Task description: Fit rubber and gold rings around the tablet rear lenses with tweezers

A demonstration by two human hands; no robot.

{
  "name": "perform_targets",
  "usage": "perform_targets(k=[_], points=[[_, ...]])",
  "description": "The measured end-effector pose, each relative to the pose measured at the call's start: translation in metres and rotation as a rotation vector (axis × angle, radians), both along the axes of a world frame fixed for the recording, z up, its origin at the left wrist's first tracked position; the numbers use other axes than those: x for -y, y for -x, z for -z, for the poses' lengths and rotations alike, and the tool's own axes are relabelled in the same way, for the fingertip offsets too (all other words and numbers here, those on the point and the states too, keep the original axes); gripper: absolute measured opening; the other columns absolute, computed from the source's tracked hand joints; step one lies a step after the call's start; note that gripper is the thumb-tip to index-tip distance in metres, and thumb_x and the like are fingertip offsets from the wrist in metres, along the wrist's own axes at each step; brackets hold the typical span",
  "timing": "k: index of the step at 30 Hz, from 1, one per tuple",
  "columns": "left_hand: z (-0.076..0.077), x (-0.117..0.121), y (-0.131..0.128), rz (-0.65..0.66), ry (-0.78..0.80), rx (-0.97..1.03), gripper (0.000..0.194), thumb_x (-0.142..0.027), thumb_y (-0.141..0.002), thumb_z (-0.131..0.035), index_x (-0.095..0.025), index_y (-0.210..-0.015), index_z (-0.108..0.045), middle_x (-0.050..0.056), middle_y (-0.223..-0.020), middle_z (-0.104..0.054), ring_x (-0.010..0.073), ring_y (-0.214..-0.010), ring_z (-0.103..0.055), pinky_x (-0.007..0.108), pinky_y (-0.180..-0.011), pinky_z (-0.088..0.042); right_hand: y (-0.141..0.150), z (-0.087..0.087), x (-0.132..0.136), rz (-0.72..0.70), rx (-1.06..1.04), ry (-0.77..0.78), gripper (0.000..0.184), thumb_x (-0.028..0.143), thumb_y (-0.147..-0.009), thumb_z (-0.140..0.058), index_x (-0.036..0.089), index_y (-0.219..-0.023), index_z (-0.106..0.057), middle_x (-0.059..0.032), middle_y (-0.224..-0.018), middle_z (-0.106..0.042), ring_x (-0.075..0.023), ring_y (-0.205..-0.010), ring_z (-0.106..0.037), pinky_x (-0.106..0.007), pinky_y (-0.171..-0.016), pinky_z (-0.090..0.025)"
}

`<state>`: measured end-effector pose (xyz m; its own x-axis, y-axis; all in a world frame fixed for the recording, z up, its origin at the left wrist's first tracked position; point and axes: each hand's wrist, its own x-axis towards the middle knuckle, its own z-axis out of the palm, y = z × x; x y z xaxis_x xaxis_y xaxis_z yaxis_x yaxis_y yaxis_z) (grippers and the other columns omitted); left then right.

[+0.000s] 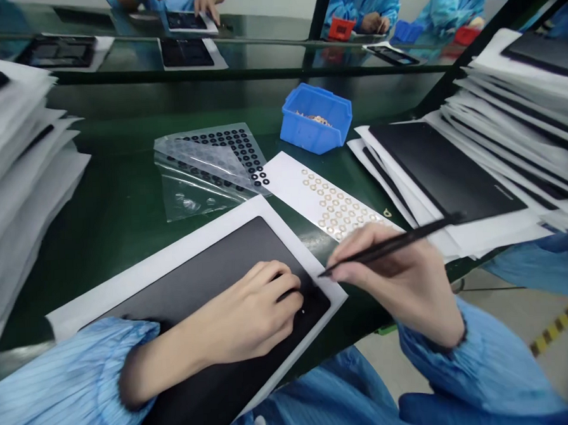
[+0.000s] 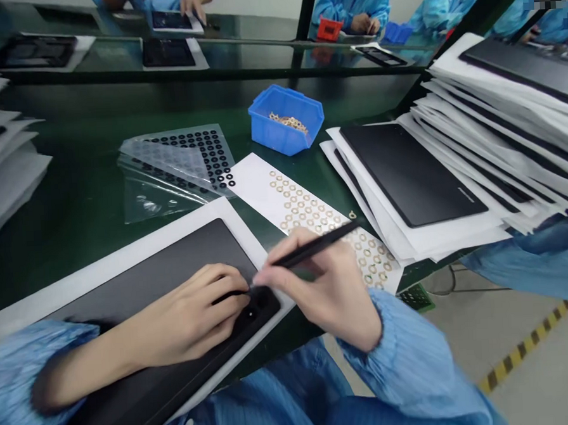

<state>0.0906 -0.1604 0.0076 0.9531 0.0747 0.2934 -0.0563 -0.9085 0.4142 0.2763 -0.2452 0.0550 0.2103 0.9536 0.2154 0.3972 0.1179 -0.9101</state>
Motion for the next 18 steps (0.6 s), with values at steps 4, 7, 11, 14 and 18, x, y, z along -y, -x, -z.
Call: perform_targets(k=[4, 7, 11, 14, 18], points=[[0.001, 0.001, 0.0, -0.006, -0.091, -0.041, 0.018, -0.015, -0.092, -0.042, -0.011, -0.091, -0.06, 0.01, -0.098, -0.06, 0.0239, -0.099, -0.048, 0.037, -0.087, -0.042, 0.021, -0.012, -0.068, -0.155, 0.015, 0.004, 0.021, 0.031, -0.071, -0.077, 0.017, -0.067, -0.061, -0.0001, -0.063, -0.066, -0.0153, -0.059, -0.067, -0.024, -0.056, -0.054], [-0.001, 0.001, 0.001, -0.016, -0.161, -0.058, 0.014, -0.018, -0.09, -0.045, -0.013, -0.088, -0.059, 0.008, -0.099, -0.059, 0.0222, -0.093, -0.049, 0.034, -0.083, -0.042, 0.046, -0.003, -0.125, -0.287, 0.023, -0.018, 0.019, 0.028, -0.074, -0.073, 0.016, -0.067, -0.059, 0.0002, -0.061, -0.066, -0.0168, -0.059, -0.068, -0.024, -0.056, -0.054], [0.0, 0.0, 0.001, -0.025, -0.231, -0.03, 0.011, -0.02, -0.089, -0.048, -0.015, -0.087, -0.057, 0.006, -0.097, -0.058, 0.0201, -0.086, -0.048, 0.032, -0.077, -0.041, 0.073, 0.015, -0.177, -0.316, 0.132, -0.066, 0.017, 0.024, -0.076, -0.068, 0.015, -0.065, -0.058, -0.0005, -0.059, -0.065, -0.0161, -0.058, -0.067, -0.024, -0.059, -0.051], [0.003, 0.0, 0.001, -0.03, -0.26, 0.01, 0.01, -0.022, -0.088, -0.05, -0.015, -0.087, -0.057, 0.006, -0.094, -0.057, 0.0196, -0.085, -0.047, 0.032, -0.074, -0.04, 0.081, 0.026, -0.192, -0.317, 0.33, -0.101, 0.018, 0.024, -0.077, -0.068, 0.015, -0.065, -0.059, -0.001, -0.061, -0.063, -0.0145, -0.059, -0.063, -0.024, -0.06, -0.047], [0.006, 0.0, 0.002, -0.038, -0.274, 0.047, 0.009, -0.022, -0.087, -0.052, -0.015, -0.086, -0.057, 0.005, -0.095, -0.056, 0.0191, -0.084, -0.047, 0.031, -0.074, -0.039, 0.083, 0.025, -0.192, -0.398, 0.581, -0.139, 0.018, 0.022, -0.078, -0.067, 0.015, -0.064, -0.059, -0.001, -0.067, -0.061, -0.0117, -0.058, -0.054, -0.024, -0.059, -0.04]])
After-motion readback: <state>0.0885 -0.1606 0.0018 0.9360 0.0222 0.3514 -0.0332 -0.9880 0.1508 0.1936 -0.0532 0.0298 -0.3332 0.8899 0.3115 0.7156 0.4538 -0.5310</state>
